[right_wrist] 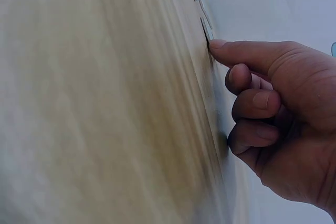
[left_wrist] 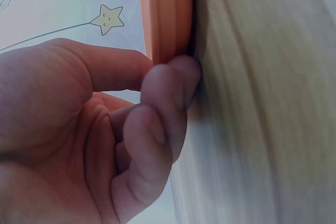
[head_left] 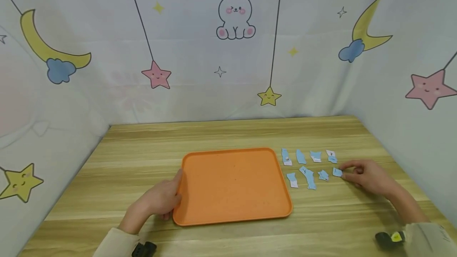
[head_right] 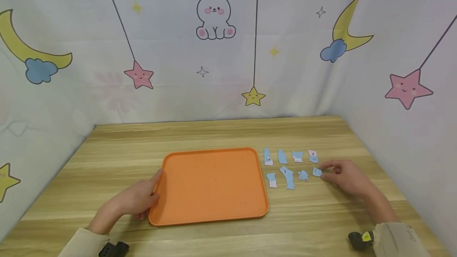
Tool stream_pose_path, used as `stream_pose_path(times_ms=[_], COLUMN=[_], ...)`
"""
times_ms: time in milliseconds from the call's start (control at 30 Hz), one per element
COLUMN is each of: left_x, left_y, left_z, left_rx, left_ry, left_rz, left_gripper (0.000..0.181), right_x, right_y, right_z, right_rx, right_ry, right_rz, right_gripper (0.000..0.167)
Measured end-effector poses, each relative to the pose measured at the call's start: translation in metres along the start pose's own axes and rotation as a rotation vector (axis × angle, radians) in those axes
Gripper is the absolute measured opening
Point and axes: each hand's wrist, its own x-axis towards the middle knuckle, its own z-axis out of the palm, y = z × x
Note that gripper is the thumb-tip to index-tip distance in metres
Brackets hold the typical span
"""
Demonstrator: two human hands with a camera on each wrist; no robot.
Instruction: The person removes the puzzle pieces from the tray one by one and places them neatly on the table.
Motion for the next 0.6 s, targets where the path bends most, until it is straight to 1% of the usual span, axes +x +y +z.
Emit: stream_pose_path(times_ms=[100, 167, 267, 300, 400, 433, 500, 533, 600], left_x=[-0.005, -0.005, -0.003, -0.001, 0.001, 0.001, 0.002, 0.000, 0.001], left_y=[0.006, 0.007, 0.003, 0.000, -0.003, -0.003, -0.002, 0.002, 0.004], left_z=[-0.001, -0.001, -0.001, 0.000, -0.001, -0.002, -0.004, -0.005, -0.007], left_rx=[0.013, 0.012, 0.003, 0.009, 0.001, 0.006, 0.034, 0.041, 0.093], left_ry=[0.017, 0.019, 0.009, -0.006, -0.011, -0.003, 0.037, 0.076, 0.140], left_rz=[-0.003, -0.002, 0.006, 0.019, 0.012, 0.009, 0.006, -0.007, -0.006], left_gripper=[0.077, 0.076, 0.077, 0.077, 0.078, 0.077, 0.075, 0.073, 0.070], right_x=[0.000, 0.001, 0.001, 0.000, -0.001, -0.001, -0.001, -0.001, 0.000], right_y=[0.000, -0.001, -0.003, -0.004, -0.011, -0.014, -0.024, -0.031, -0.044], right_z=[0.001, 0.001, 0.001, 0.001, 0.002, 0.002, 0.002, 0.002, 0.003], right_rx=[-0.019, -0.015, -0.015, -0.014, -0.025, -0.036, -0.065, -0.083, -0.108], right_ry=[-0.009, -0.009, 0.003, 0.009, 0.035, 0.043, 0.067, 0.083, 0.114], right_rz=[0.005, 0.004, -0.006, -0.008, -0.001, -0.003, -0.006, -0.013, -0.049], right_gripper=[0.033, 0.033, 0.033, 0.033, 0.037, 0.038, 0.040, 0.040, 0.040])
